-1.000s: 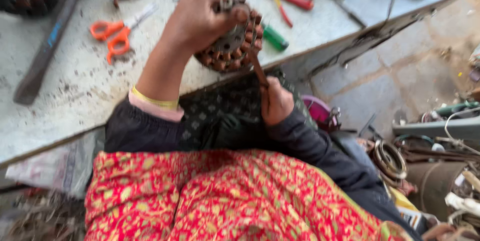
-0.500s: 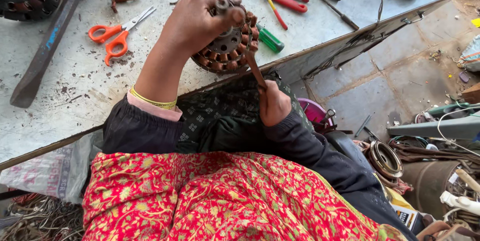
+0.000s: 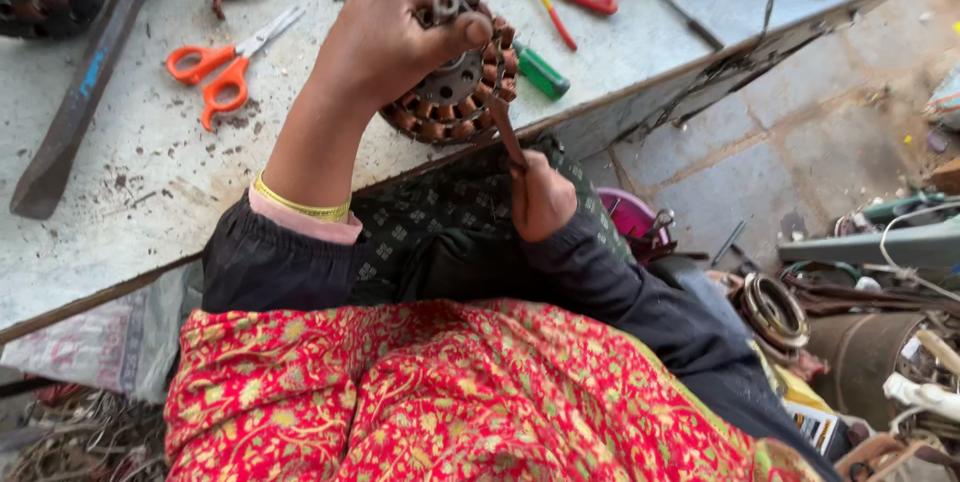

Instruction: The person retrieves pliers from a bucket and uses them to adjust copper windings on a motor armature. They then switch to a metal rod to continue pressing and shaping the windings on the same component.

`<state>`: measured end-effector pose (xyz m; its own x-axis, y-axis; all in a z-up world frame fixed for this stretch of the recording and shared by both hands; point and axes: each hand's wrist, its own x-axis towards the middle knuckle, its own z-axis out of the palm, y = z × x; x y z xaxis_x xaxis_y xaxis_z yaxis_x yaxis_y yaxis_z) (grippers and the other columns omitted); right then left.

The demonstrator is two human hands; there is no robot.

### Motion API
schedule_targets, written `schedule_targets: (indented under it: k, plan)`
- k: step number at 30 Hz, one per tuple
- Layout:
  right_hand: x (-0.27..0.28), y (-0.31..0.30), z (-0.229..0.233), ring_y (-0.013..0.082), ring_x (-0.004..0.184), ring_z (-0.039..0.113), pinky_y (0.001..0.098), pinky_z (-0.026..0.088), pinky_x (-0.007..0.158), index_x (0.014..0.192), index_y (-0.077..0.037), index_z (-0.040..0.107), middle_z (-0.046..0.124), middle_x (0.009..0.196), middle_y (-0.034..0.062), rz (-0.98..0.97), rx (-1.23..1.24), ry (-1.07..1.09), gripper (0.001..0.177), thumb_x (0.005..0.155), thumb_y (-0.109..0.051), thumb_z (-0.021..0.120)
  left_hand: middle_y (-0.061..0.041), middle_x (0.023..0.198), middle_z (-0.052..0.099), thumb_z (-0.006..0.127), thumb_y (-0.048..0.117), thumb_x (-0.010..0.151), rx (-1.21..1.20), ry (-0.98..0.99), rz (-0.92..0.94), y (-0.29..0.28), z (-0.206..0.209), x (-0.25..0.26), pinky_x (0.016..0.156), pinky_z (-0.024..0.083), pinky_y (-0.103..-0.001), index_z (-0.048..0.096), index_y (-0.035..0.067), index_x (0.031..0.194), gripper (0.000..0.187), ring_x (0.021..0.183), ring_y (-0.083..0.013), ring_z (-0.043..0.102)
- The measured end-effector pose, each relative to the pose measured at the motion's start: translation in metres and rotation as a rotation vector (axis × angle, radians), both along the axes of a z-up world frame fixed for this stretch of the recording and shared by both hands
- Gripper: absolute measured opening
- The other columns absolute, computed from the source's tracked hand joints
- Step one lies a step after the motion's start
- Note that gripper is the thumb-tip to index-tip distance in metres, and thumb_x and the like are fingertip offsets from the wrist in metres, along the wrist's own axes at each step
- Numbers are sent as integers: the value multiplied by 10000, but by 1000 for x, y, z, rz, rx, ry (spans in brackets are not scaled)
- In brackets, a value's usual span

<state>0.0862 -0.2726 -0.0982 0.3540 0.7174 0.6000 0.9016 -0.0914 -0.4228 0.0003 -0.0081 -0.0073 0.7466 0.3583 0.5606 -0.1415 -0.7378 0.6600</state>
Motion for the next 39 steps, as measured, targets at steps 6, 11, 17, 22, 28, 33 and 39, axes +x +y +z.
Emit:
schedule_targets:
  k: [6, 11, 17, 22, 28, 33, 39]
  plan:
    - [-9, 0, 14, 389, 692, 678, 428, 521, 608, 1164, -5, 596, 646, 777, 189, -7, -5, 54, 150, 1015, -6, 574, -159, 962, 683, 404, 1006, 813, -72, 20, -1, -2, 2, -4, 734, 558, -403, 782, -9, 1009, 1101, 903, -289, 717]
    - [-3, -2, 5, 377, 676, 674, 422, 523, 607, 1165, -13, 588, 634, 773, 183, 14, -1, 55, 153, 1013, -1, 575, -147, 875, 670, 354, 1004, 746, -102, 140, 28, 3, -4, -2, 695, 543, -409, 788, 17, 1015, 1111, 839, -275, 721]
    - [12, -23, -22, 388, 656, 646, 441, 501, 590, 1164, -5, 575, 618, 765, 194, 63, -106, 17, 166, 999, -18, 579, -146, 1018, 713, 451, 903, 948, 75, -132, -97, 7, -10, -1, 815, 568, -414, 784, -3, 1181, 993, 967, -287, 718]
    - [2, -47, -19, 350, 558, 637, 436, 497, 539, 1117, -42, 628, 598, 662, 157, -42, -155, 8, 165, 953, -41, 604, -119, 840, 718, 411, 974, 852, -88, 72, -48, 7, -8, -2, 704, 560, -373, 795, 27, 1111, 1054, 815, -221, 739]
    - [5, -19, 5, 355, 667, 675, 407, 531, 599, 1217, -24, 599, 641, 781, 167, 48, -25, 58, 180, 1040, -55, 583, -117, 843, 735, 419, 992, 826, -91, 63, -64, 1, 4, -2, 712, 573, -339, 795, 16, 1133, 1089, 832, -209, 753]
    - [0, 4, 28, 349, 683, 675, 405, 528, 621, 1235, -18, 578, 642, 798, 168, 70, -37, 72, 185, 1051, -30, 572, -103, 902, 728, 424, 982, 859, -73, -29, -108, 2, 7, -3, 696, 551, -318, 763, 12, 1183, 1078, 849, -190, 724]
    - [2, 11, 36, 336, 676, 675, 404, 528, 623, 1234, -11, 564, 646, 793, 157, 88, -52, 64, 184, 1051, -25, 573, -67, 752, 700, 456, 956, 856, -98, 68, -64, 4, -1, -2, 621, 514, -316, 777, 46, 1240, 1039, 753, -153, 719]
